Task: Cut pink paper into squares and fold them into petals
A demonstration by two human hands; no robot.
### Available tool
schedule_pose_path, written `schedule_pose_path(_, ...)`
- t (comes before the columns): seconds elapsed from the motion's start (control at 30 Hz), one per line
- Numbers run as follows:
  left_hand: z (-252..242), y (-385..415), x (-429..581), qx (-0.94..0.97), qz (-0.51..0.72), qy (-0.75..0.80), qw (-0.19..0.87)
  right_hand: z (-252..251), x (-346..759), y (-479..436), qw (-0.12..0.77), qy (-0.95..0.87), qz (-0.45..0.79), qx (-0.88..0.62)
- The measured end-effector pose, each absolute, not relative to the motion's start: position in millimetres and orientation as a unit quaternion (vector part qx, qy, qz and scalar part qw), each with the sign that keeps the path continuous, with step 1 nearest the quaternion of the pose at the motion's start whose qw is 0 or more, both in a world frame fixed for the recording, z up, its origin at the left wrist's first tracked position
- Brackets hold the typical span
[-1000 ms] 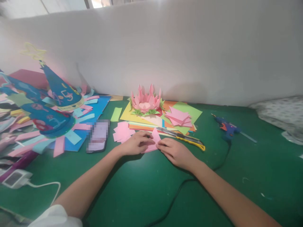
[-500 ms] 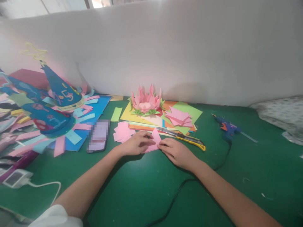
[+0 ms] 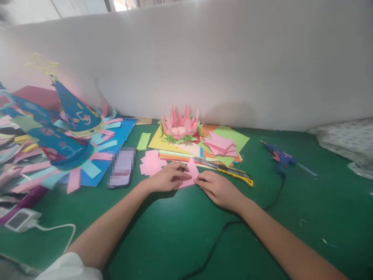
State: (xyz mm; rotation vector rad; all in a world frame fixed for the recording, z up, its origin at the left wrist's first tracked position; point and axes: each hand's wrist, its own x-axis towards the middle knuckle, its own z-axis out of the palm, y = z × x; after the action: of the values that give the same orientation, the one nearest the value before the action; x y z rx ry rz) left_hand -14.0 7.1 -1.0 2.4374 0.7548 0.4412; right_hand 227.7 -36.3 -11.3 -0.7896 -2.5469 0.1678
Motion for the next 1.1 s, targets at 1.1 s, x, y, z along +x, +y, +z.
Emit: schedule_pose_path(1.1, -4, 7, -16, 0.907, 0.144, 0.283, 0.277, 0, 207, -43, 0.189, -0.943, 0.081, -0.261)
